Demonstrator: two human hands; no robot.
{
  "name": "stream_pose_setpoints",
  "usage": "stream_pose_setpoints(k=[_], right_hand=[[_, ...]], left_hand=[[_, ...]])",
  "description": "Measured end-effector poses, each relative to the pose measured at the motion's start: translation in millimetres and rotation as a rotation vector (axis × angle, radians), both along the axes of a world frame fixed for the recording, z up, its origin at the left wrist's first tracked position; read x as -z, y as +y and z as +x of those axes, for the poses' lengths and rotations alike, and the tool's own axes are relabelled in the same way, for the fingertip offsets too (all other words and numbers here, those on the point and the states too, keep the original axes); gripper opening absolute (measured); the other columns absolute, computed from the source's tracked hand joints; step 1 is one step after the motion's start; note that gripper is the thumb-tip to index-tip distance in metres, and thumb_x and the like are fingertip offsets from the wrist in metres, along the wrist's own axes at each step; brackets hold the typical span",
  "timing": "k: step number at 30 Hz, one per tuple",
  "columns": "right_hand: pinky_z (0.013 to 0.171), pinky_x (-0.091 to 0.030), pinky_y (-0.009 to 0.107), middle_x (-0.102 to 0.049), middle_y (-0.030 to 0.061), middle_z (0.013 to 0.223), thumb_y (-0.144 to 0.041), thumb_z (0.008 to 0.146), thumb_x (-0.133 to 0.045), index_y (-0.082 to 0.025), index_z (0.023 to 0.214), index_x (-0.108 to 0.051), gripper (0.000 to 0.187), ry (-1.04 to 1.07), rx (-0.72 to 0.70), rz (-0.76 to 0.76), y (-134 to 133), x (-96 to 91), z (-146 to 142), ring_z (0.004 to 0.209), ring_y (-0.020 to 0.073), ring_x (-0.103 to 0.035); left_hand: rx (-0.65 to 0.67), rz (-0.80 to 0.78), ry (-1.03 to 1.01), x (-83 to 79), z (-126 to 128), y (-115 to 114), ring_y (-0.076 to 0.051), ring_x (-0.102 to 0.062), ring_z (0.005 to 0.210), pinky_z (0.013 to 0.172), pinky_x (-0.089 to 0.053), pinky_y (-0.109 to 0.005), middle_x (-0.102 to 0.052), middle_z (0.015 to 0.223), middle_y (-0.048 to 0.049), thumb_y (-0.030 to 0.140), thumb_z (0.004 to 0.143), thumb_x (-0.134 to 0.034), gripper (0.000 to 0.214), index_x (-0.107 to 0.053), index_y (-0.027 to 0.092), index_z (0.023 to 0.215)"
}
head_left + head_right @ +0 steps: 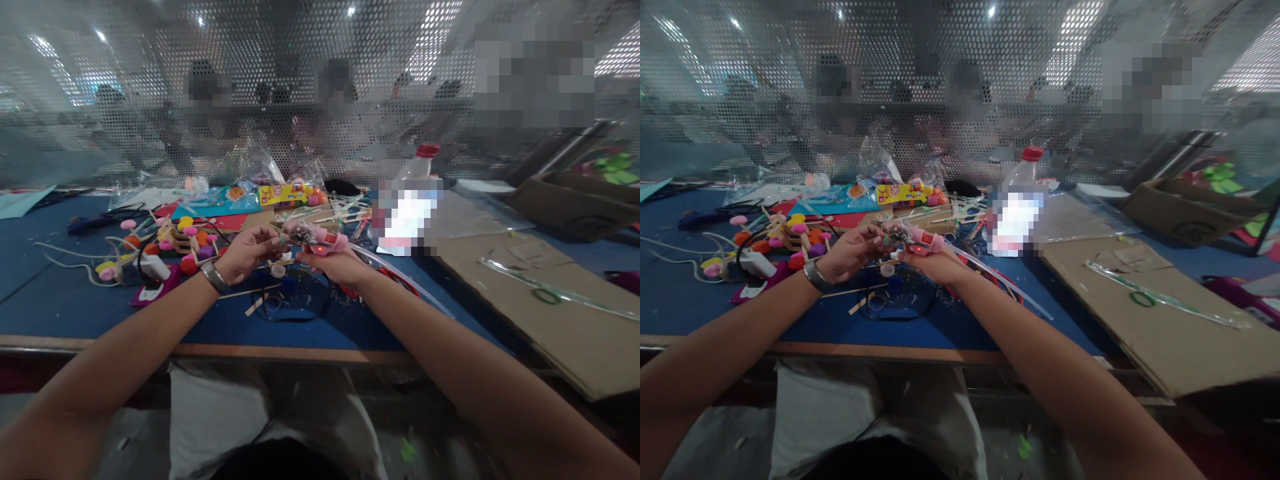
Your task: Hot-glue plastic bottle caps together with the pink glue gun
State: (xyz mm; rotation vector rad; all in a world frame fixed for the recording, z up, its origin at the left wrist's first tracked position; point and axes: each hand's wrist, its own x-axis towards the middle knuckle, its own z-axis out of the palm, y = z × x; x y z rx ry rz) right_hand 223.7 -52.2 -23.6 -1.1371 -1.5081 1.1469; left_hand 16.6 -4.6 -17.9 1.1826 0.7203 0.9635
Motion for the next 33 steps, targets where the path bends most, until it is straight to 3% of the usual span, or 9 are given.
stream_pose_setpoints(k=[6,10,14,18,22,28,33], right_hand=[[0.056,-0.044,0.027,-0.068,-0.0029,0.076,-0.045,0.068,-0.084,-0.028,0.083,-0.073,0.025,0.008,-0.109,-0.009,-2,1.9,-1,0.066,0.0143,-0.056],[0.055,-0.045,0.026,-0.069,-0.0025,0.080,-0.046,0.065,-0.086,-0.030,0.096,-0.074,0.036,0.069,-0.093,-0.082,-2,4.0,-1,0.071,0.0148,-0.059],[0.054,-0.045,0.028,-0.069,0.0001,0.081,-0.048,0.059,-0.087,-0.025,0.084,-0.071,0.038,0.125,0.019,-0.110,2,6.6,-2,0.071,0.0165,-0.062],[0.069,-0.052,0.035,-0.072,0.0025,0.087,-0.051,0.057,-0.086,-0.025,0.071,-0.060,0.039,0.254,0.043,-0.060,8,4.7,-4,0.085,0.0223,-0.069],[0.081,-0.056,0.039,-0.075,0.0037,0.098,-0.051,0.054,-0.087,-0.025,0.072,-0.061,0.041,0.367,0.056,-0.023,9,0.9,-5,0.100,0.0258,-0.069],[0.082,-0.057,0.039,-0.074,0.0027,0.112,-0.044,0.059,-0.089,-0.026,0.077,-0.063,0.036,0.434,0.012,0.033,10,1.1,-5,0.108,0.0252,-0.067],[0.082,-0.058,0.038,-0.074,0.0040,0.116,-0.049,0.061,-0.087,-0.025,0.076,-0.061,0.038,0.404,0.001,0.039,10,2.5,-4,0.108,0.0255,-0.067]], left_hand=[[-0.004,0.029,0.038,7.8,0,5,-0.016,-0.072,0.074,0.074,-0.057,-0.029,-0.073,0.083,-0.0044,0.030,0.053,-0.096,0.052,-0.066,0.012,0.092],[-0.016,0.003,0.041,4.4,1,3,-0.016,-0.072,0.070,0.071,-0.058,-0.028,-0.071,0.077,-0.0020,0.029,0.053,-0.095,0.047,-0.064,0.013,0.084],[-0.070,-0.038,0.060,0.0,2,0,-0.013,-0.069,0.060,0.062,-0.056,-0.023,-0.066,0.065,0.0034,0.023,0.053,-0.094,0.044,-0.056,0.015,0.075],[-0.103,-0.031,0.066,-1.8,3,-1,-0.013,-0.069,0.059,0.061,-0.056,-0.023,-0.065,0.064,0.0040,0.018,0.057,-0.088,0.037,-0.057,0.016,0.077],[-0.156,-0.046,0.071,-1.9,2,-1,-0.013,-0.069,0.060,0.060,-0.056,-0.024,-0.068,0.068,0.0025,0.013,0.057,-0.081,0.032,-0.062,0.015,0.083],[-0.141,-0.059,0.142,-3.1,2,-2,-0.013,-0.068,0.059,0.060,-0.056,-0.024,-0.069,0.067,0.0008,0.013,0.060,-0.072,0.014,-0.068,0.015,0.073],[-0.170,-0.081,0.117,-2.4,2,-1,-0.014,-0.069,0.062,0.063,-0.056,-0.025,-0.068,0.066,-0.0013,0.010,0.060,-0.071,0.009,-0.068,0.013,0.068]])
